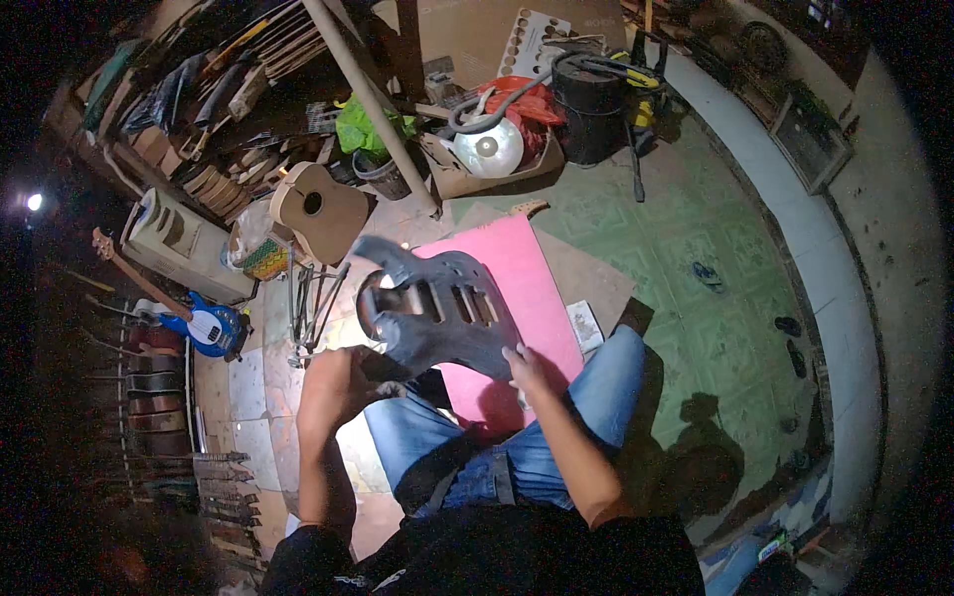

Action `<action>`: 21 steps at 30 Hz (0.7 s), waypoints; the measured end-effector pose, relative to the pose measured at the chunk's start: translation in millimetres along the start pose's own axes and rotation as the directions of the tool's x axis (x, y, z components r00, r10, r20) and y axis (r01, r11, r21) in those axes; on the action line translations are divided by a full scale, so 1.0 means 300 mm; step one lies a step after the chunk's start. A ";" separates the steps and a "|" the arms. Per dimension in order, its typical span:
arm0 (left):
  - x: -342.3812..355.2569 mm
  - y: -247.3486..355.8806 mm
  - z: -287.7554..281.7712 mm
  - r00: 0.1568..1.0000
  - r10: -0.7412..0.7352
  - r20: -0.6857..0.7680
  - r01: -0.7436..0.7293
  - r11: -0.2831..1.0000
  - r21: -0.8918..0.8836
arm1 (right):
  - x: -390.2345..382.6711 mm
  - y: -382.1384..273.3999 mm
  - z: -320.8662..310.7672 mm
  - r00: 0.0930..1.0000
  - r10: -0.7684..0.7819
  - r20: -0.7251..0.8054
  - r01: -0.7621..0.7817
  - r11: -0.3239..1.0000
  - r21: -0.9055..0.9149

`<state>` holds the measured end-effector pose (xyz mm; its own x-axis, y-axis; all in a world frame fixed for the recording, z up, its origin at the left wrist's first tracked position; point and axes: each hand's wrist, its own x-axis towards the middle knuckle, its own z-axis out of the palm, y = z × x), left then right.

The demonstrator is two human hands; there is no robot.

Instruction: The person sands the surfaces and edges of a guitar body with a piece of sandpaper, alternating between different sides and contours of the instrument.

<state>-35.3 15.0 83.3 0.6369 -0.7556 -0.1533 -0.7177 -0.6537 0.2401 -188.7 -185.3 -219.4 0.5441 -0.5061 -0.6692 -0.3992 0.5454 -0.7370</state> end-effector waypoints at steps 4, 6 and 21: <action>0.057 0.202 -0.006 0.952 0.188 -0.243 -0.229 0.961 -0.154 | 0.194 0.208 -0.071 0.980 -0.177 -0.089 0.164 0.977 -0.139; 0.070 0.256 0.034 0.916 0.230 -0.330 -0.305 0.932 -0.197 | 0.184 0.170 -0.048 0.956 -0.265 -0.125 0.246 0.958 -0.147; 0.031 0.247 0.133 0.905 0.041 -0.424 -0.275 0.815 -0.509 | -0.388 -0.268 -0.002 0.801 -0.586 0.124 0.571 0.809 0.139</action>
<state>-93.8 -42.2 61.3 0.6663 -0.6922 0.2772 -0.6171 -0.3032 0.7261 -220.5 -170.6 -82.3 0.7613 -0.6418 -0.0923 0.0902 0.2457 -0.9651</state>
